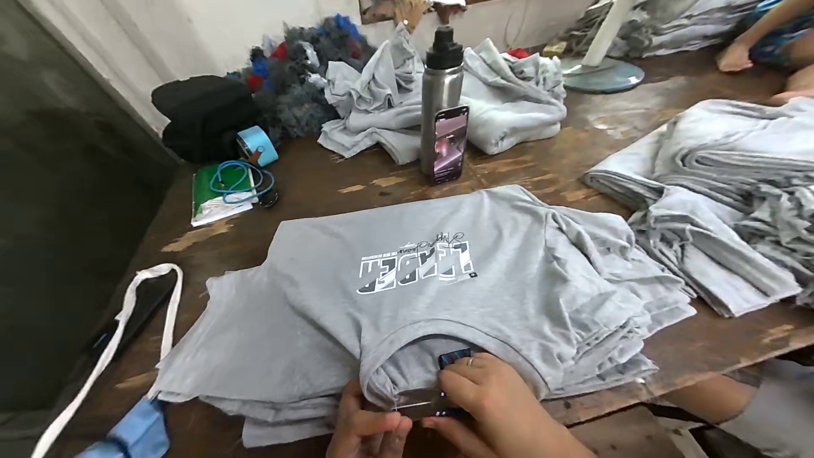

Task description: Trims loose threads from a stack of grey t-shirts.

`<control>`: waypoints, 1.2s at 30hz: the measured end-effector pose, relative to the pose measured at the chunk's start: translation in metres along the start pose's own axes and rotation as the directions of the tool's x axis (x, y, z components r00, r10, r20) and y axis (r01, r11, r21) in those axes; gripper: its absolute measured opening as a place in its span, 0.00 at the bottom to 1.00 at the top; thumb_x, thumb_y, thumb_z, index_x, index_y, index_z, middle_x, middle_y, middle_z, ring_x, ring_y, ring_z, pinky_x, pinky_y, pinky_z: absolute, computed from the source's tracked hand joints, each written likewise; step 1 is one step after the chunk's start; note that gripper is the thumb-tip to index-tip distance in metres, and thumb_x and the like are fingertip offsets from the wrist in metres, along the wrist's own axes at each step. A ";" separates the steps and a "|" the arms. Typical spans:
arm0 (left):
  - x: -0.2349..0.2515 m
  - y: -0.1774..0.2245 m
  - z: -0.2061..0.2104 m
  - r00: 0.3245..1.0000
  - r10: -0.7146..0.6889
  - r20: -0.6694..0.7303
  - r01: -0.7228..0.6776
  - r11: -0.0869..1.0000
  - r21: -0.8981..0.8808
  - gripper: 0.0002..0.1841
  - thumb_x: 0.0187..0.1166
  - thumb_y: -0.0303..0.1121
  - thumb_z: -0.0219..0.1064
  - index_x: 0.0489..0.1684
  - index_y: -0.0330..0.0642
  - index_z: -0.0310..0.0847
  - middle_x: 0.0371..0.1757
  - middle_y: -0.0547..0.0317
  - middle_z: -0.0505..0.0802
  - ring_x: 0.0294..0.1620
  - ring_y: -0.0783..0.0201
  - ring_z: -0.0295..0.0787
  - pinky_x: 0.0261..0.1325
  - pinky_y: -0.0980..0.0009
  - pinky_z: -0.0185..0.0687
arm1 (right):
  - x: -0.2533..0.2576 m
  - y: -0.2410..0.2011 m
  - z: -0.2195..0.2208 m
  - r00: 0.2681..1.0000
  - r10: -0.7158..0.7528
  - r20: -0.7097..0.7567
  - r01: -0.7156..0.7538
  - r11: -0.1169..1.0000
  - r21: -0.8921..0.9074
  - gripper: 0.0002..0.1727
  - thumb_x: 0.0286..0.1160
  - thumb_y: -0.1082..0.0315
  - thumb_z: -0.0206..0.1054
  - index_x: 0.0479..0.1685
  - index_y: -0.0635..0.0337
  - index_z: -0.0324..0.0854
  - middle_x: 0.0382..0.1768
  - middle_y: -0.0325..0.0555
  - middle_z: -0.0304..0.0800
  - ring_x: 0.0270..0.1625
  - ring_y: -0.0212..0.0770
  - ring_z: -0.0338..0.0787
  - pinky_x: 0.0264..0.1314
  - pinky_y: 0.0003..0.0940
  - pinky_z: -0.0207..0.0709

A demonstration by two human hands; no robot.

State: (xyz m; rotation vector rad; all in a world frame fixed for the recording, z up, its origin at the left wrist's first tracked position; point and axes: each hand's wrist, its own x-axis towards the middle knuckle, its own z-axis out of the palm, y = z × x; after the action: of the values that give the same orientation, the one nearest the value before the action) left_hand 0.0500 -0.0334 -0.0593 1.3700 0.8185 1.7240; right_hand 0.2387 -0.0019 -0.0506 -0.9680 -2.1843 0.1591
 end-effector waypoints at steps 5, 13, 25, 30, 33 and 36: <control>-0.001 0.000 -0.001 1.000 0.015 0.018 -0.016 0.999 0.040 0.11 0.77 0.34 0.74 0.53 0.65 0.93 0.68 0.80 0.89 0.67 0.79 0.83 0.68 0.81 0.80 | 0.007 -0.003 0.002 0.999 -0.015 0.028 0.015 1.000 -0.018 0.25 0.88 0.43 0.51 0.27 0.50 0.75 0.17 0.36 0.76 0.21 0.38 0.80 0.26 0.34 0.72; -0.001 0.000 0.004 0.999 -0.020 -0.045 0.021 0.999 0.034 0.18 0.72 0.30 0.78 0.59 0.62 0.90 0.67 0.79 0.88 0.63 0.79 0.87 0.63 0.80 0.87 | 0.000 -0.002 -0.004 0.996 0.077 -0.039 -0.077 0.997 0.001 0.25 0.88 0.44 0.52 0.27 0.52 0.75 0.18 0.38 0.76 0.22 0.37 0.79 0.26 0.32 0.72; -0.001 0.005 0.005 0.998 -0.001 -0.056 0.009 0.987 0.161 0.08 0.76 0.32 0.75 0.46 0.59 0.93 0.63 0.80 0.90 0.60 0.82 0.87 0.59 0.83 0.87 | -0.003 -0.005 0.000 0.999 0.025 -0.027 -0.028 0.993 -0.111 0.20 0.83 0.47 0.58 0.28 0.49 0.78 0.23 0.37 0.84 0.29 0.39 0.86 0.32 0.35 0.77; 0.000 0.009 0.003 0.998 -0.007 -0.064 0.017 0.987 0.161 0.08 0.75 0.32 0.76 0.46 0.60 0.93 0.65 0.81 0.89 0.62 0.82 0.86 0.61 0.83 0.86 | -0.003 -0.007 -0.001 1.000 -0.013 -0.026 0.010 0.995 -0.103 0.20 0.84 0.46 0.57 0.29 0.49 0.78 0.24 0.37 0.84 0.30 0.39 0.87 0.32 0.34 0.77; -0.002 0.009 0.004 0.999 -0.003 -0.043 0.010 0.984 0.179 0.09 0.75 0.32 0.76 0.47 0.59 0.93 0.65 0.80 0.89 0.63 0.80 0.86 0.62 0.82 0.86 | -0.005 -0.009 -0.001 1.000 0.011 -0.021 -0.013 0.996 -0.093 0.21 0.84 0.46 0.58 0.28 0.50 0.78 0.23 0.37 0.84 0.29 0.39 0.87 0.31 0.34 0.77; -0.002 0.009 0.006 1.000 0.010 -0.016 -0.006 0.975 0.222 0.09 0.75 0.31 0.76 0.46 0.60 0.93 0.66 0.80 0.88 0.65 0.81 0.85 0.63 0.82 0.85 | -0.002 -0.012 0.005 0.999 0.036 -0.039 -0.040 0.992 -0.121 0.22 0.85 0.45 0.54 0.28 0.49 0.77 0.22 0.37 0.83 0.27 0.38 0.86 0.29 0.34 0.76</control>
State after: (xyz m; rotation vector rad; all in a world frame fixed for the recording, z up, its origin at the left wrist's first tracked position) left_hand 0.0544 -0.0398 -0.0517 1.5083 1.0415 1.6917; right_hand 0.2291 -0.0111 -0.0505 -1.0725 -2.1629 0.0259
